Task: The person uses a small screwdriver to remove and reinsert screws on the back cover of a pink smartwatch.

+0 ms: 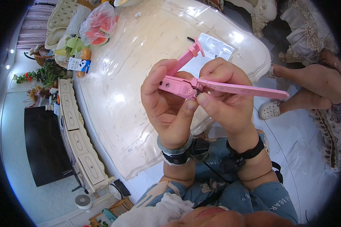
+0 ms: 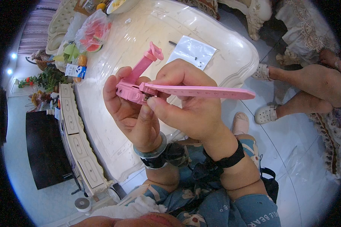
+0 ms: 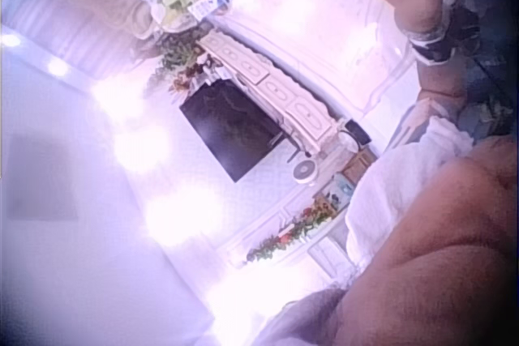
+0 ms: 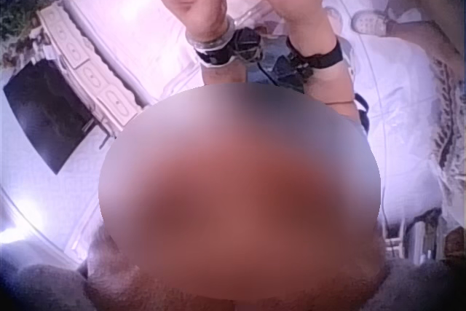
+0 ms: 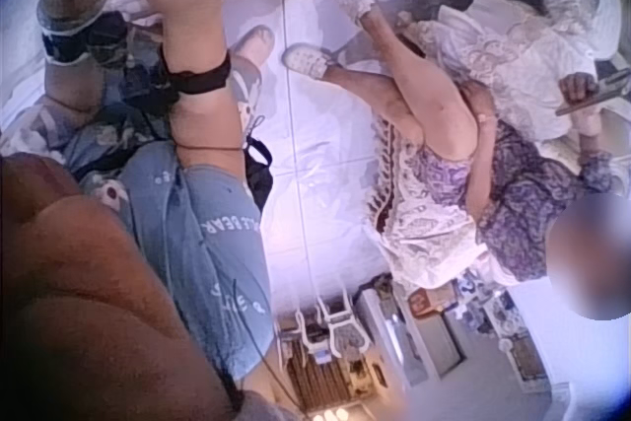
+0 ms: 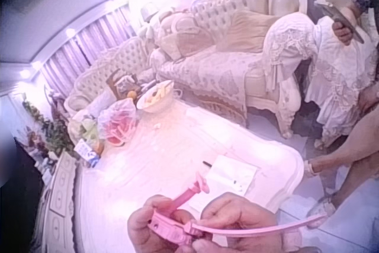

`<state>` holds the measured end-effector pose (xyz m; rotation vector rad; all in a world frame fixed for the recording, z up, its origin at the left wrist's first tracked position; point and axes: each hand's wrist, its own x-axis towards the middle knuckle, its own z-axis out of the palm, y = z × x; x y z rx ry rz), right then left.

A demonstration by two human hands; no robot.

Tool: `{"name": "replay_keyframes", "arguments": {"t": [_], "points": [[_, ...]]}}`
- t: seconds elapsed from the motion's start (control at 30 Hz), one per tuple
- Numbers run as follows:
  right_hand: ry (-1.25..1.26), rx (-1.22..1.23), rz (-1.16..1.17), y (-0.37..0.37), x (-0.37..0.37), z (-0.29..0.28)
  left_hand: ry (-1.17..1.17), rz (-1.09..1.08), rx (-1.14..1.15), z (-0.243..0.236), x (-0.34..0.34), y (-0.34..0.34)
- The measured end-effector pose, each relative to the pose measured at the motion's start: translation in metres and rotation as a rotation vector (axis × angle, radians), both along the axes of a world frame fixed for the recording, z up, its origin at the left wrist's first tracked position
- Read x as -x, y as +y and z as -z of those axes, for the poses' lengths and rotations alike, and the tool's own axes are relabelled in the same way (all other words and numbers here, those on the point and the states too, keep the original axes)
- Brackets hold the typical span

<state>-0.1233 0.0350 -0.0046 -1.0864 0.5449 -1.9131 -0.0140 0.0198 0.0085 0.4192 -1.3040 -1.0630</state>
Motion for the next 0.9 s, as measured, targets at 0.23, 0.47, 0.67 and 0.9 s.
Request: {"name": "replay_keyframes", "arguments": {"t": [0.23, 0.47, 0.67, 0.9], "points": [[-0.209, -0.054, -0.136, 0.002, -0.008, -0.005, 0.001, -0.044, 0.035, -0.003, -0.001, 0.001], [-0.162, 0.023, -0.223, -0.006, -0.005, 0.005, -0.175, -0.119, 0.221, -0.001, -0.007, -0.008], [-0.122, 0.006, -0.215, -0.008, -0.009, 0.002, -0.278, -0.193, 0.268, -0.003, -0.01, -0.012], [-0.224, -0.091, -0.381, -0.006, -0.005, -0.001, -0.499, -0.328, 0.355, -0.005, -0.018, -0.018]]}}
